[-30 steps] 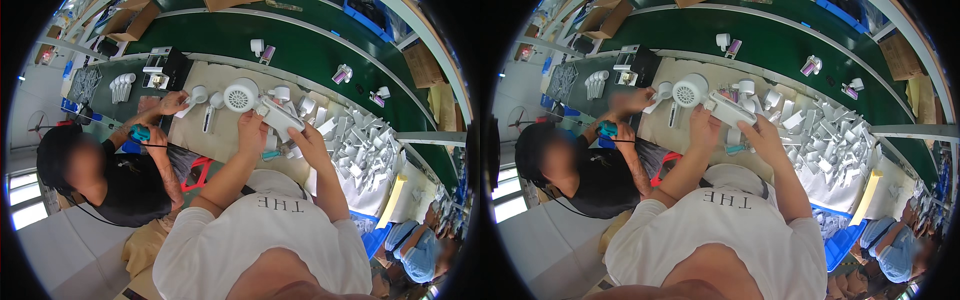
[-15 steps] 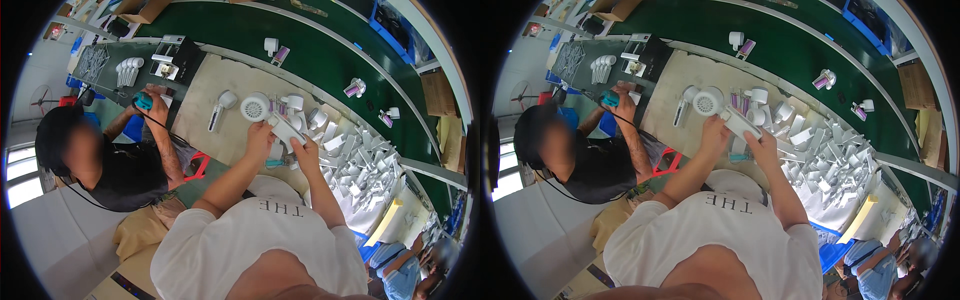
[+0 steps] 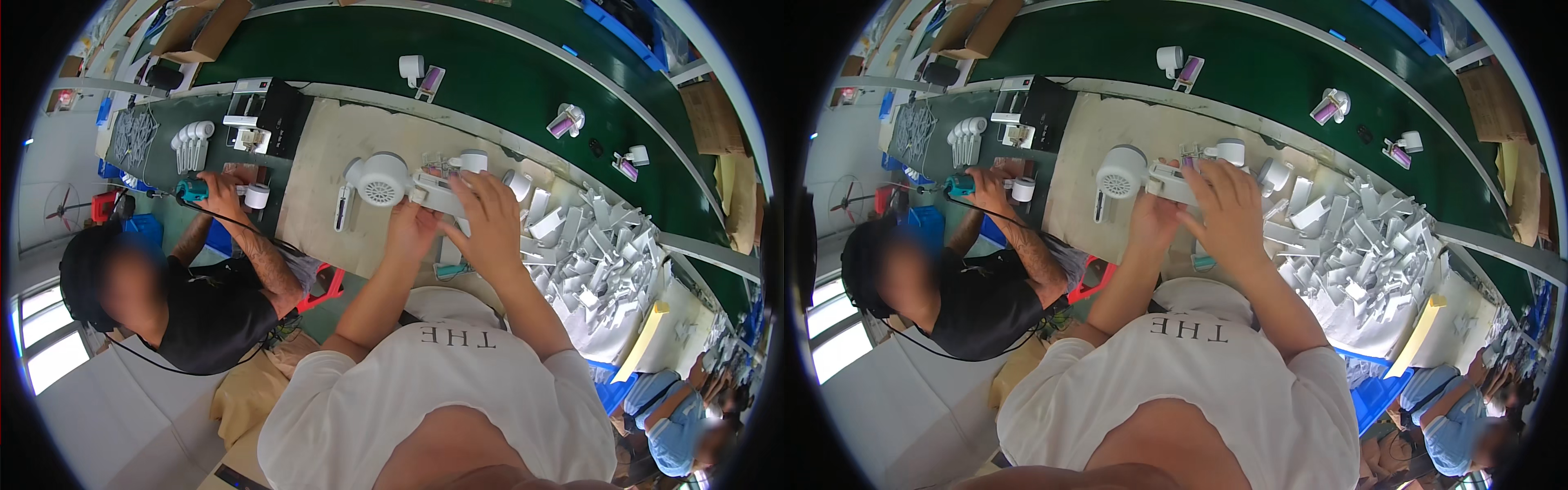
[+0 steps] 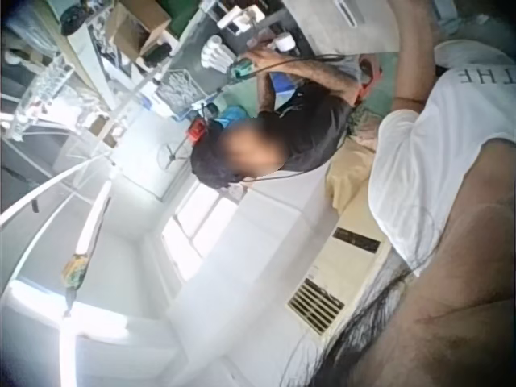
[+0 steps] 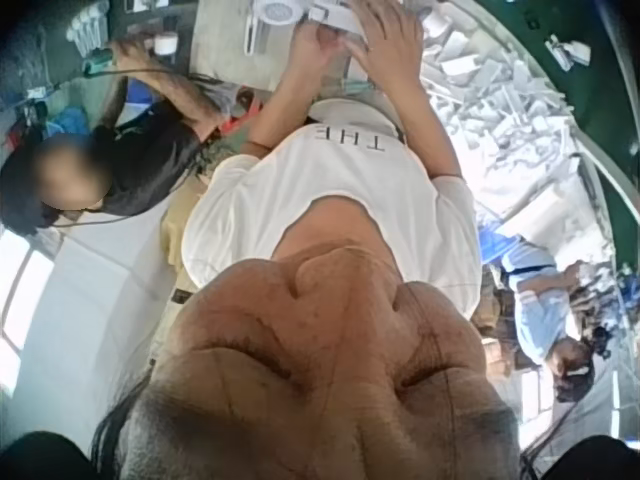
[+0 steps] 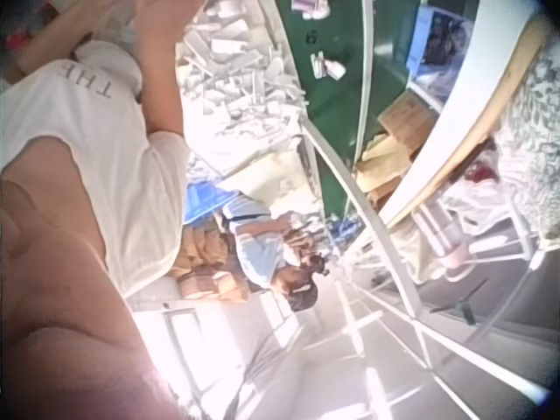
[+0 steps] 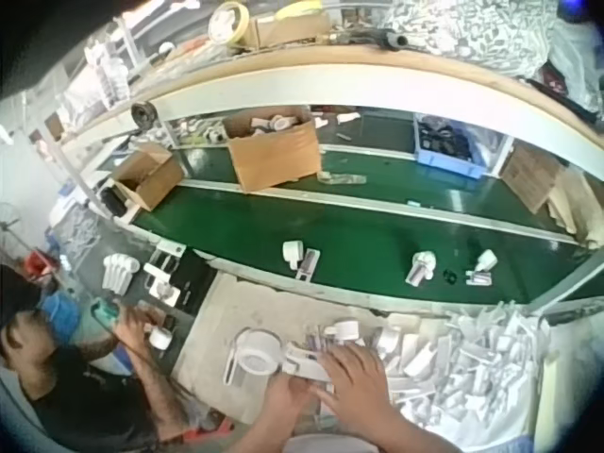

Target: Assembling the plastic housing and batteries of handheld fans at a factory workbench.

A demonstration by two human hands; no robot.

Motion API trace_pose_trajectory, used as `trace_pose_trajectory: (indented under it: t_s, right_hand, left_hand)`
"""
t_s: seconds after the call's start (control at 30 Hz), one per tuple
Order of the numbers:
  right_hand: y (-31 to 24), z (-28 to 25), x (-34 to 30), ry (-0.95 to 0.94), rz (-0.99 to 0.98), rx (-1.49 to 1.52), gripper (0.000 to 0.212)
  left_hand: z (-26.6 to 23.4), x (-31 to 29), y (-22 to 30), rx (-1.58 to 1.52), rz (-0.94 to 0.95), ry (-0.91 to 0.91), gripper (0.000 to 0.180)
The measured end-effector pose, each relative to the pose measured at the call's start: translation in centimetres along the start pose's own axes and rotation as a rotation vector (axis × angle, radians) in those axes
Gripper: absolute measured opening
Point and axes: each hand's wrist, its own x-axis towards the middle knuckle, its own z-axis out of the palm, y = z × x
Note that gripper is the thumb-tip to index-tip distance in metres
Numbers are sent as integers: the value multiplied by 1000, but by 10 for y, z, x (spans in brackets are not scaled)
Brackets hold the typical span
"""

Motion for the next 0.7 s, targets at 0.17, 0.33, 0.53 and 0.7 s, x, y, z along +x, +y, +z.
trace_pose_trajectory:
  t_s: [0.17, 0.33, 0.53, 0.7]
  right_hand:
    - [18, 13, -10, 39, -149, 20, 54]
    - [30, 5, -31, 459, 104, 1054, 40]
    - [53, -9, -20, -26, 639, 1150, 41]
    - [41, -18, -4, -311, 509, 897, 44]
  left_hand:
    - [17, -9, 6, -70, -65, -44, 34]
    - [9, 2, 20, -191, -174, 248, 31]
    - [4, 7, 23, -106, -206, 185, 28]
    - [3, -1, 19, -57, -236, 174, 25]
